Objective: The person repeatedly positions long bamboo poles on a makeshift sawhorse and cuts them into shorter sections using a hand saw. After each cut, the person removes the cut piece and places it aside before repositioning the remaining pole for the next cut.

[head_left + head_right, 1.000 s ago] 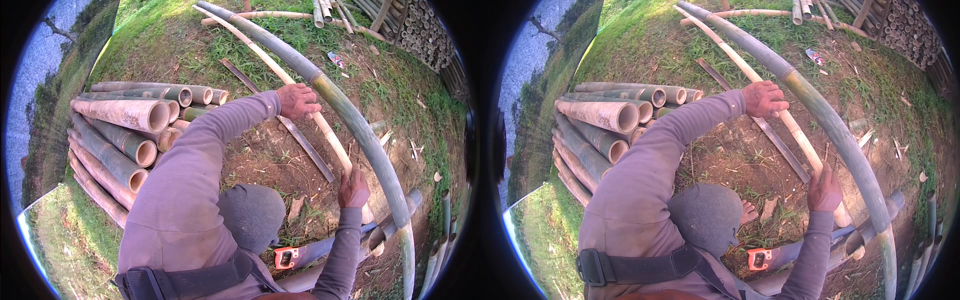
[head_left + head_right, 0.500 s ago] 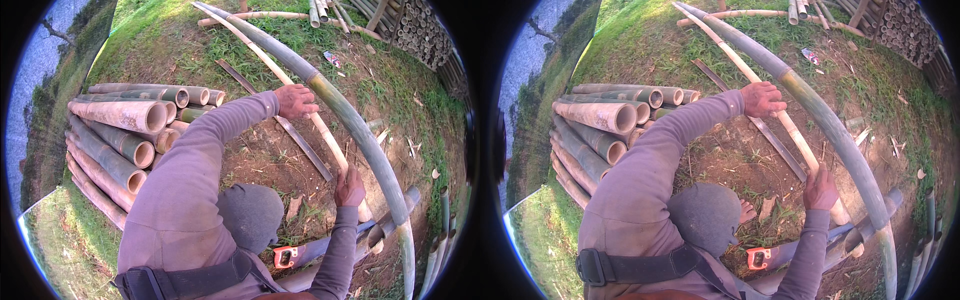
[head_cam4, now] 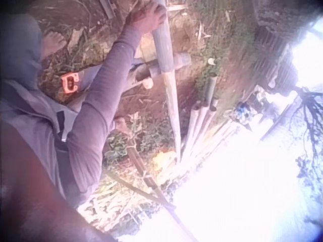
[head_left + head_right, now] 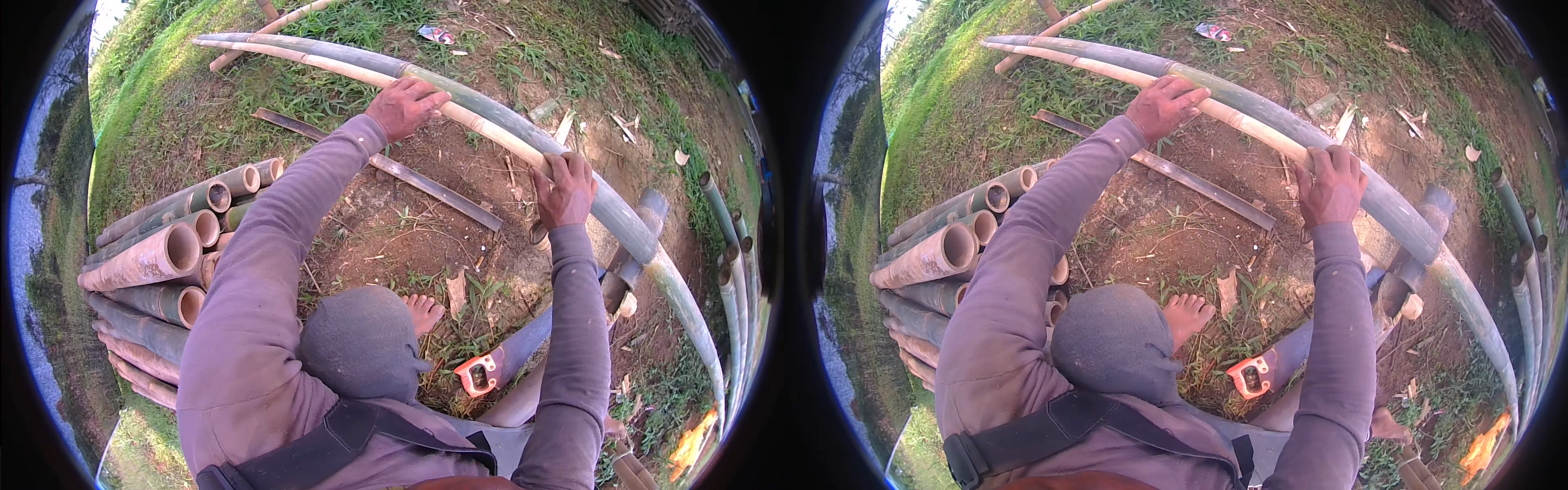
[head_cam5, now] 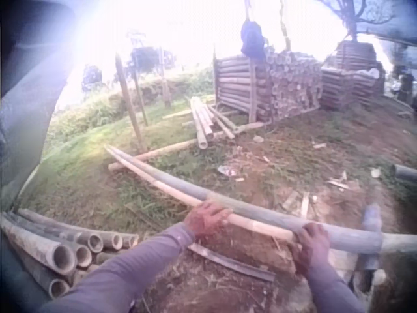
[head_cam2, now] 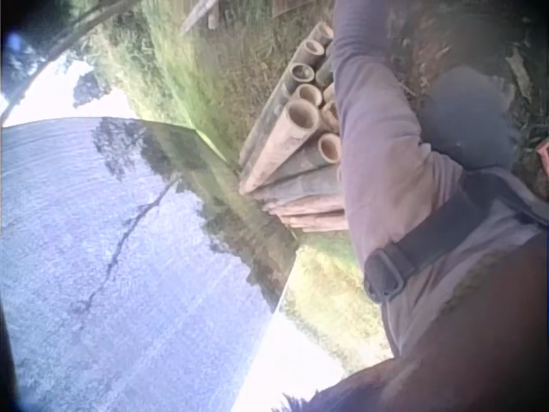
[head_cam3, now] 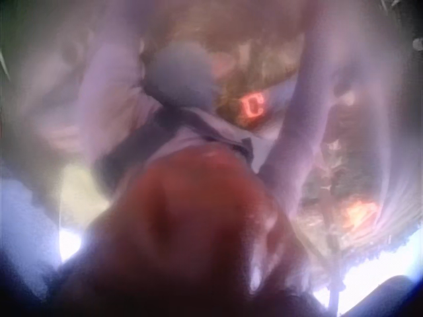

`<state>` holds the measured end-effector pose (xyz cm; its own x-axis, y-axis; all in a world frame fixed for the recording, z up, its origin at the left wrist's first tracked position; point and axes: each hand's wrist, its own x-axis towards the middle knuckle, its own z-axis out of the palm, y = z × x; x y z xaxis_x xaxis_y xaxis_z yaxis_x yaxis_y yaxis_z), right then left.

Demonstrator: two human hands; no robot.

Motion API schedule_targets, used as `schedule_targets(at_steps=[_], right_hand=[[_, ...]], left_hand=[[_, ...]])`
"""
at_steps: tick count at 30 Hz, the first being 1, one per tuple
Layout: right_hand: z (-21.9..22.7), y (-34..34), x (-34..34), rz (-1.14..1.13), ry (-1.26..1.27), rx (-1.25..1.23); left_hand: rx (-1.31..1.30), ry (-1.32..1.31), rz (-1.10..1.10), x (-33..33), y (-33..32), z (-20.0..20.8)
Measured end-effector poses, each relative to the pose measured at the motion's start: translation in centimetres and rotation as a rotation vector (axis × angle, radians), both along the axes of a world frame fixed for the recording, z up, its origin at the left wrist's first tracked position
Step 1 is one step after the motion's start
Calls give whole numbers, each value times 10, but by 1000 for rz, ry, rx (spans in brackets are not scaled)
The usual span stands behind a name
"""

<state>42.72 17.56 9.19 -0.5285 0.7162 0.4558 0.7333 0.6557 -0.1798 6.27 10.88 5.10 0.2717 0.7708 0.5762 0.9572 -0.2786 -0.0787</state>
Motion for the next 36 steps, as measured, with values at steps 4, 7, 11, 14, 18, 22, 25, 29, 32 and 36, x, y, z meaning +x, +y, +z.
schedule_targets(at_steps=[4, 7, 11, 14, 18, 22, 25, 29, 32, 36], right_hand=[[-10, 10, 1, -80, -9, 10], [-19, 6, 2, -126, -21, 24], [-28, -28, 22, -153, 41, 129], [-46, -107, 69, -50, 93, 114], [-100, -247, 141, -135, -261, -585], [-126, -329, 184, -447, -349, -897], [-113, -342, 171, -560, -307, -890], [-148, -390, 167, -533, -335, -992], [-138, -383, 162, -458, -356, -842], [-142, -386, 155, -528, -378, -912]], left_hand=[[40, -9, -24, 6, 17, -9], [59, 39, -46, 6, 20, -9], [24, 78, -37, 2, 18, -12], [-5, 64, -42, 8, 23, -4], [-21, 64, -68, 3, 19, -8], [-51, 132, -38, 4, 23, -5], [-60, 156, -44, 2, 21, -4], [-91, 198, -33, 5, 26, 0], [-136, 211, 3, 7, 24, -1], [-137, 211, -2, -5, 27, -4]])
